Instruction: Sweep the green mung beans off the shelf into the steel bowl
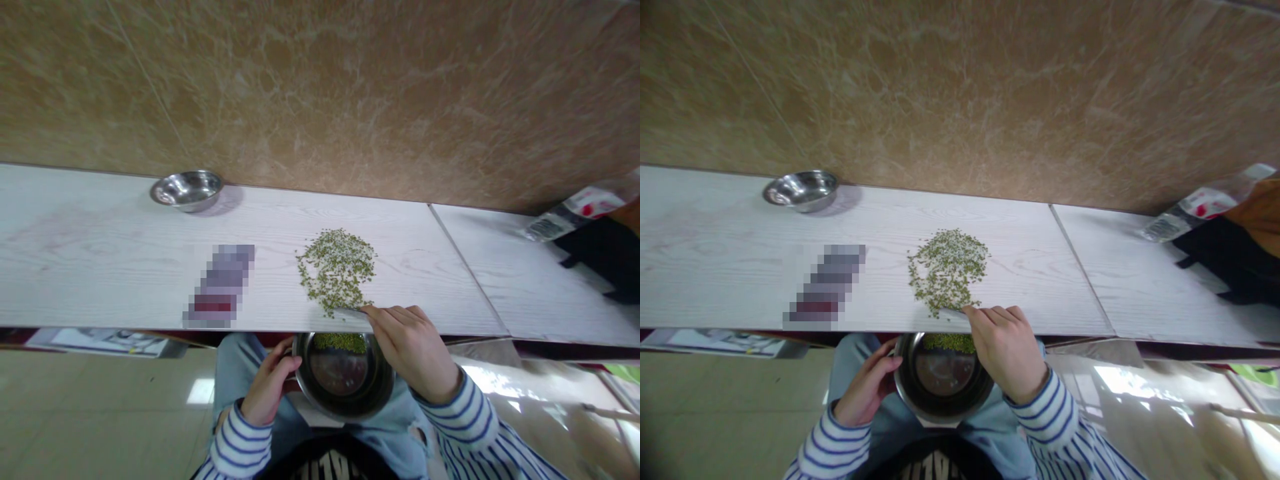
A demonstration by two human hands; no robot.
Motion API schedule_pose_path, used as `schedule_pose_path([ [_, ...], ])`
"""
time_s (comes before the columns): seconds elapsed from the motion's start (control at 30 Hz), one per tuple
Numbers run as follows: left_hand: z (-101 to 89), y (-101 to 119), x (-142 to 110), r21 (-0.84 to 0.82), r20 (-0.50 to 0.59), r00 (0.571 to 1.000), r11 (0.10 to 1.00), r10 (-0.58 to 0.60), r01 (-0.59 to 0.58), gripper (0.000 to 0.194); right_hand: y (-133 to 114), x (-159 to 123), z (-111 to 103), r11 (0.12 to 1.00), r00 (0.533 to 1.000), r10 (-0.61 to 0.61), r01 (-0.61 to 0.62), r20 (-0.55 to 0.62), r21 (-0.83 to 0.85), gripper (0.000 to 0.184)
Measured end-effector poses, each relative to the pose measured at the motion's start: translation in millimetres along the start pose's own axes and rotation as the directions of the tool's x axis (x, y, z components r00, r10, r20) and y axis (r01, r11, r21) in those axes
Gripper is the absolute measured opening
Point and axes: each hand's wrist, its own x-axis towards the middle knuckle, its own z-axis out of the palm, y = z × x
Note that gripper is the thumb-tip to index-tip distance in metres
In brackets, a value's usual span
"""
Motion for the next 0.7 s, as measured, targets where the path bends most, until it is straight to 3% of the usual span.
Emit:
schedule_pose_path([
  [0.3,0.1,0,1,0.007,0.008,1.000,1.000,-0.006,0.006,0.037,1,-14,-7,0.999,0.999,-0.010,0.007,0.045,0.053,0.027],
  [0.7,-0.7,-1,1,0.014,0.012,1.000,1.000,-0.008,0.008,0.041,-1,-3,-1,0.999,1.000,0.009,-0.009,-0.003,0.032,0.025],
])
